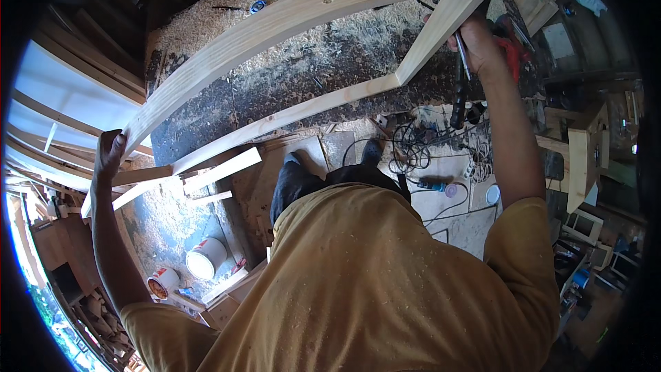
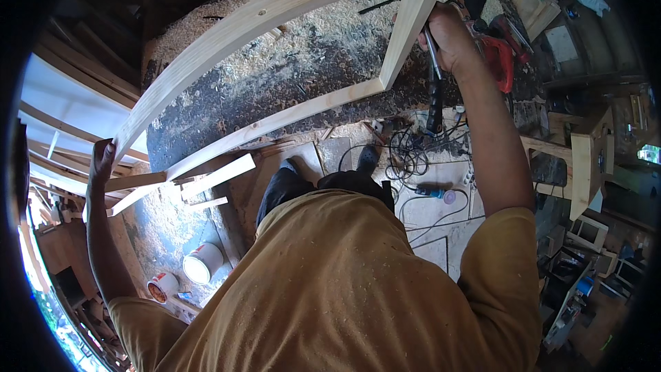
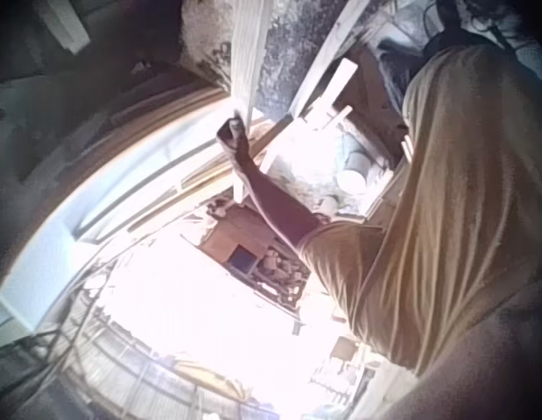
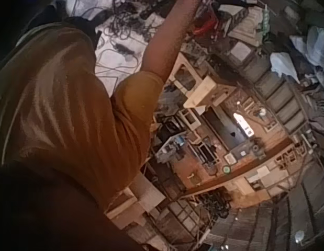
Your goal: Assemble a wooden frame using a hammer and nails, then smooth the edges with an electric planer.
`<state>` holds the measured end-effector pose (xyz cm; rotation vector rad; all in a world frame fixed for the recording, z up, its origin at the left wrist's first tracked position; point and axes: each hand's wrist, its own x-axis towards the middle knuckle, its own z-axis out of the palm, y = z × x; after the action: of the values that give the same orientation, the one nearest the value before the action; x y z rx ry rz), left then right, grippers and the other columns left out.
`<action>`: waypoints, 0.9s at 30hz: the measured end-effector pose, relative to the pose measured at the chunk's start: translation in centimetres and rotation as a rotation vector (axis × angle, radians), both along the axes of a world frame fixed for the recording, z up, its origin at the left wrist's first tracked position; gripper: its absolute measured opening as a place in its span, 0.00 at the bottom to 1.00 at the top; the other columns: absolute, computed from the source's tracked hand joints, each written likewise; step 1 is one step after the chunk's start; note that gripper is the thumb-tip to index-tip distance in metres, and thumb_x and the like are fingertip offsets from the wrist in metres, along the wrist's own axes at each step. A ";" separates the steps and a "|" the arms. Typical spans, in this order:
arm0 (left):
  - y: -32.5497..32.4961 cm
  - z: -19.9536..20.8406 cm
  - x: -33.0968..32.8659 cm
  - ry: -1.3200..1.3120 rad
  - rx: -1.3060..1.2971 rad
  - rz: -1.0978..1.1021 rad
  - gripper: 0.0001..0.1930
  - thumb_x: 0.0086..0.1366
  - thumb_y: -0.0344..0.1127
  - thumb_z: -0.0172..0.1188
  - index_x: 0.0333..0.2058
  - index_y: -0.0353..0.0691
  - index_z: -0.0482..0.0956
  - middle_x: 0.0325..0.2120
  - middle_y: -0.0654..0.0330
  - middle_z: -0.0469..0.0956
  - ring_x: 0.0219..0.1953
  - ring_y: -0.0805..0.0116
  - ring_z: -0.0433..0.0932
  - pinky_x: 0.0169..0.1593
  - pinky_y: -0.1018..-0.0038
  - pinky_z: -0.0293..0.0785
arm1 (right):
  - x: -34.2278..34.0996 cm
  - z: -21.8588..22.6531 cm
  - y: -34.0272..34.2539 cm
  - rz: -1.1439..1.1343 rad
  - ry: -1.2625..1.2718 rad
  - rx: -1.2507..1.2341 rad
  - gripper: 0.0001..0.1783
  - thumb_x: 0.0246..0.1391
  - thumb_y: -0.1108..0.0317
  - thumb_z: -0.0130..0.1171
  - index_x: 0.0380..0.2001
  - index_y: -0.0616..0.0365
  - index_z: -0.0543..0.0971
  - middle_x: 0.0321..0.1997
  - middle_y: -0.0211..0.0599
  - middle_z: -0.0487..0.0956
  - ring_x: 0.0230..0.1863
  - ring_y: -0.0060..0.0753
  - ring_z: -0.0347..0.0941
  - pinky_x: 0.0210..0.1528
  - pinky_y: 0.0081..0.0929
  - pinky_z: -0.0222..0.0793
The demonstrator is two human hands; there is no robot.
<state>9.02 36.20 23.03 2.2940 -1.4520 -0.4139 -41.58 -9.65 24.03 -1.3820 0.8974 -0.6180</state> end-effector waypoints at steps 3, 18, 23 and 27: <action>-0.7 0.3 0.7 0.013 -0.010 0.003 0.36 0.59 0.70 0.43 0.15 0.38 0.60 0.12 0.67 0.55 0.18 0.75 0.54 0.22 0.70 0.50 | -0.1 -0.4 0.4 0.005 0.048 -0.021 0.13 0.59 0.63 0.45 0.36 0.60 0.76 0.29 0.41 0.81 0.13 0.11 0.65 0.12 0.10 0.55; -21.3 10.1 -25.2 -0.324 -0.409 -0.445 0.38 0.50 0.65 0.59 0.51 0.41 0.71 0.51 0.50 0.69 0.53 0.49 0.68 0.57 0.58 0.62 | -6.5 6.6 -0.6 -0.151 -0.066 -0.175 0.14 0.48 0.58 0.64 0.33 0.55 0.79 0.27 0.23 0.75 0.22 0.13 0.65 0.25 0.14 0.60; -24.5 10.8 -28.9 -0.132 -0.500 -0.566 0.32 0.53 0.57 0.62 0.49 0.36 0.73 0.48 0.50 0.72 0.52 0.52 0.70 0.56 0.60 0.63 | -5.0 15.5 2.7 0.100 -0.162 -0.599 0.17 0.47 0.52 0.64 0.31 0.55 0.79 0.21 0.23 0.74 0.19 0.14 0.64 0.21 0.16 0.58; -28.9 11.7 -33.3 0.232 -0.667 -0.594 0.25 0.62 0.45 0.58 0.52 0.35 0.69 0.46 0.48 0.73 0.51 0.60 0.71 0.52 0.67 0.70 | -2.5 17.9 4.2 0.242 -0.028 -0.569 0.15 0.48 0.55 0.64 0.25 0.56 0.77 0.21 0.25 0.75 0.19 0.15 0.66 0.23 0.15 0.61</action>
<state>-24.30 7.31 34.74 1.2455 -1.7876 -0.2797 -44.04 -5.47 41.92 -1.9516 0.5320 -0.7338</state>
